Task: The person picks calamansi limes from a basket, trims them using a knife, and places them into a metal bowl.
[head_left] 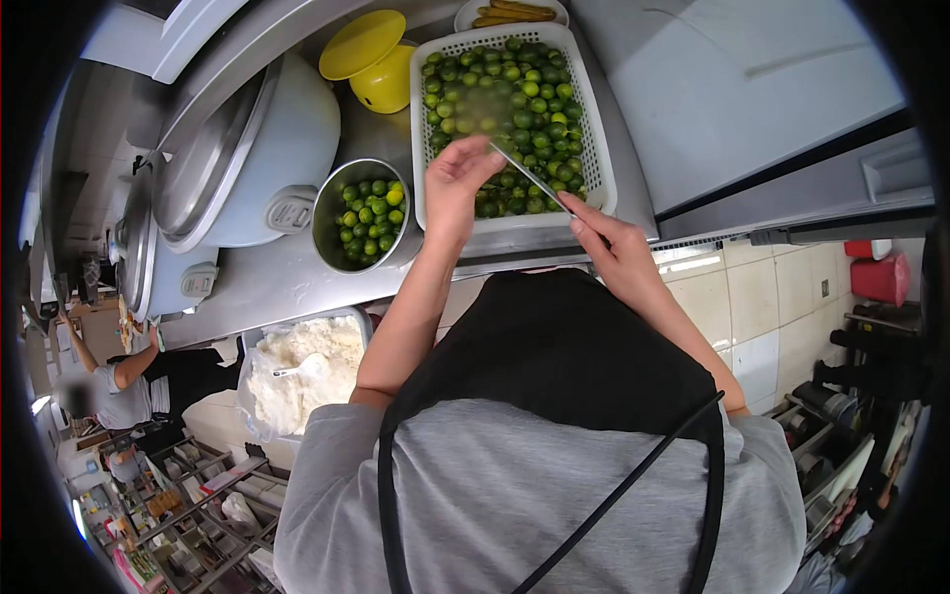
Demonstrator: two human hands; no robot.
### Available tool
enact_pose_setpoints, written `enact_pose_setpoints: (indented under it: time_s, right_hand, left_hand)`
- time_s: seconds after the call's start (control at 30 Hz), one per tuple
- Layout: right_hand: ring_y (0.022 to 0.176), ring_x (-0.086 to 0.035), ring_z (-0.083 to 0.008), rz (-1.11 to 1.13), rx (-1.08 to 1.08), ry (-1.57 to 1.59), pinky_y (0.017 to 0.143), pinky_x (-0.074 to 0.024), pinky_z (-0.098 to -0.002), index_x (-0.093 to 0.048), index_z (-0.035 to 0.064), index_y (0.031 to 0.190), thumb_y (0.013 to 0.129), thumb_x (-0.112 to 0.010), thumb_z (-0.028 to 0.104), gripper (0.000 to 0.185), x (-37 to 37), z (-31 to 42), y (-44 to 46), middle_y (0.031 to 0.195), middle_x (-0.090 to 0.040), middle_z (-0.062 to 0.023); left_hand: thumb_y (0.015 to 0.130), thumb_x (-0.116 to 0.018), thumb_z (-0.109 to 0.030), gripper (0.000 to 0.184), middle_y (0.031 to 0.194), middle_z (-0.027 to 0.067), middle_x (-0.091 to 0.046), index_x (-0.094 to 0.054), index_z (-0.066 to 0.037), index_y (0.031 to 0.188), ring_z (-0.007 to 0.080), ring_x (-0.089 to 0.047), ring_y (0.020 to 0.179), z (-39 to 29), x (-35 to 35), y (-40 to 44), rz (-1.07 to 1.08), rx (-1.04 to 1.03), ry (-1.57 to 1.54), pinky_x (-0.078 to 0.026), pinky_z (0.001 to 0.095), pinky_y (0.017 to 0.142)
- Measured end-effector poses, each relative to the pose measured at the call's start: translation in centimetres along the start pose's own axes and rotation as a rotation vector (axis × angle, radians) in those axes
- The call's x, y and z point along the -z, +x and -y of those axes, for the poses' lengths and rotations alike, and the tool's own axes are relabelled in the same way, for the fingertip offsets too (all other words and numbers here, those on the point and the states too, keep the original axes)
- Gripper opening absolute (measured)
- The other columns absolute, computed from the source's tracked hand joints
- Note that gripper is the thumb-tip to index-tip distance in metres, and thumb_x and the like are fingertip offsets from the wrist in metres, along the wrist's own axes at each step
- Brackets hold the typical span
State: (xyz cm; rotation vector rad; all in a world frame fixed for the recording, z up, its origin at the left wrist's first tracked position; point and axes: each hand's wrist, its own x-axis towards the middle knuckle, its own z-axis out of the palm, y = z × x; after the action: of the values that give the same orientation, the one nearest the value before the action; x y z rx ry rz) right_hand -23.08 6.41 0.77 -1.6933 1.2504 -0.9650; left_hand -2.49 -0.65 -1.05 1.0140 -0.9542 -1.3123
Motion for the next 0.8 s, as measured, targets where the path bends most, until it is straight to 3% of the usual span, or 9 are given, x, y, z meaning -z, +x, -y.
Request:
enact_pose_setpoints:
  time_s: [0.23,0.33,0.4,0.5,0.57,0.63,0.7,0.73,0.8]
  right_hand:
    - [0.065,-0.059,-0.0290,-0.022,-0.012,-0.040,0.063,-0.0453,-0.0348,-0.056,0.0114,0.119,0.090,-0.051,0.023,0.032,-0.6,-0.1,2.3,0.085,-0.062,-0.0209]
    - [0.060,-0.054,-0.0292,-0.040,0.018,-0.039,0.059,-0.0431,-0.0361,-0.056,0.0126,0.119,0.090,-0.051,0.024,0.032,-0.9,-0.3,2.4,0.078,-0.060,-0.0212]
    - [0.065,-0.058,-0.0303,0.000,-0.008,-0.054,0.063,-0.0452,-0.0346,-0.056,0.0121,0.119,0.090,-0.051,0.023,0.032,-0.8,-0.1,2.2,0.083,-0.062,-0.0204]
    - [0.072,-0.061,-0.0306,0.025,0.050,-0.025,0.069,-0.0468,-0.0322,-0.055,0.0121,0.120,0.090,-0.051,0.023,0.032,-0.9,-1.1,1.6,0.090,-0.064,-0.0195]
    - [0.079,-0.062,-0.0295,0.067,0.005,-0.004,0.073,-0.0463,-0.0309,-0.054,0.0112,0.121,0.090,-0.050,0.022,0.033,-0.3,-0.4,1.2,0.097,-0.063,-0.0188]
    - [0.085,-0.062,-0.0284,0.102,-0.043,0.017,0.078,-0.0458,-0.0295,-0.053,0.0103,0.122,0.091,-0.049,0.022,0.033,0.7,0.8,1.0,0.103,-0.062,-0.0180]
    - [0.091,-0.061,-0.0252,-0.029,-0.020,0.122,0.081,-0.0442,-0.0288,-0.051,0.0088,0.123,0.092,-0.047,0.022,0.034,1.1,1.5,1.1,0.109,-0.060,-0.0172]
    - [0.093,-0.061,-0.0242,-0.072,-0.010,0.157,0.082,-0.0437,-0.0286,-0.051,0.0082,0.124,0.093,-0.047,0.022,0.034,1.2,1.6,1.2,0.111,-0.060,-0.0169]
    - [0.097,-0.059,-0.0225,-0.135,-0.069,0.169,0.084,-0.0423,-0.0282,-0.050,0.0071,0.124,0.093,-0.045,0.021,0.034,1.2,0.0,1.8,0.115,-0.058,-0.0160]
  left_hand:
    - [0.080,-0.062,0.001,0.021,0.092,0.0073,-0.062,-0.058,0.002,0.101,0.0142,-0.060,0.085,0.5,-1.2,-1.0,0.123,0.003,0.009,-0.050,0.0292,0.083]
    - [0.081,-0.062,-0.001,0.021,0.092,0.0070,-0.062,-0.057,0.002,0.101,0.0155,-0.061,0.086,0.0,-0.6,-0.8,0.131,0.112,-0.226,-0.049,0.0318,0.086]
    - [0.082,-0.060,-0.002,0.020,0.096,0.0114,-0.062,-0.057,0.003,0.101,0.0183,-0.061,0.088,-0.3,0.7,-0.3,0.111,0.163,-0.394,-0.050,0.0341,0.087]
    - [0.083,-0.059,-0.002,0.023,0.090,0.0071,-0.063,-0.055,0.005,0.104,0.0173,-0.061,0.087,-1.5,3.6,0.1,0.101,0.127,-0.334,-0.047,0.0367,0.092]
    - [0.081,-0.062,-0.004,0.025,0.089,0.0071,-0.063,-0.056,0.004,0.104,0.0179,-0.062,0.084,-4.1,5.7,-0.2,-0.028,0.068,-0.050,-0.048,0.0332,0.088]
    - [0.076,-0.067,-0.007,0.029,0.085,0.0076,-0.064,-0.060,0.004,0.101,0.0176,-0.061,0.080,-6.4,9.2,-0.5,-0.072,0.091,0.647,-0.048,0.0292,0.081]
    - [0.070,-0.071,-0.011,0.032,0.080,0.0093,-0.064,-0.064,0.001,0.098,0.0168,-0.060,0.078,-7.8,10.8,-1.0,-0.077,0.046,1.156,-0.047,0.0278,0.074]
    - [0.066,-0.073,-0.015,0.031,0.087,0.0157,-0.066,-0.067,-0.001,0.092,0.0251,-0.063,0.079,-8.4,9.9,-1.3,-0.103,-0.025,1.286,-0.049,0.0330,0.073]
    - [0.067,-0.072,-0.015,0.029,0.084,0.0140,-0.066,-0.067,-0.003,0.093,0.0220,-0.062,0.076,-7.2,8.5,-0.6,-0.020,-0.055,1.266,-0.048,0.0313,0.071]
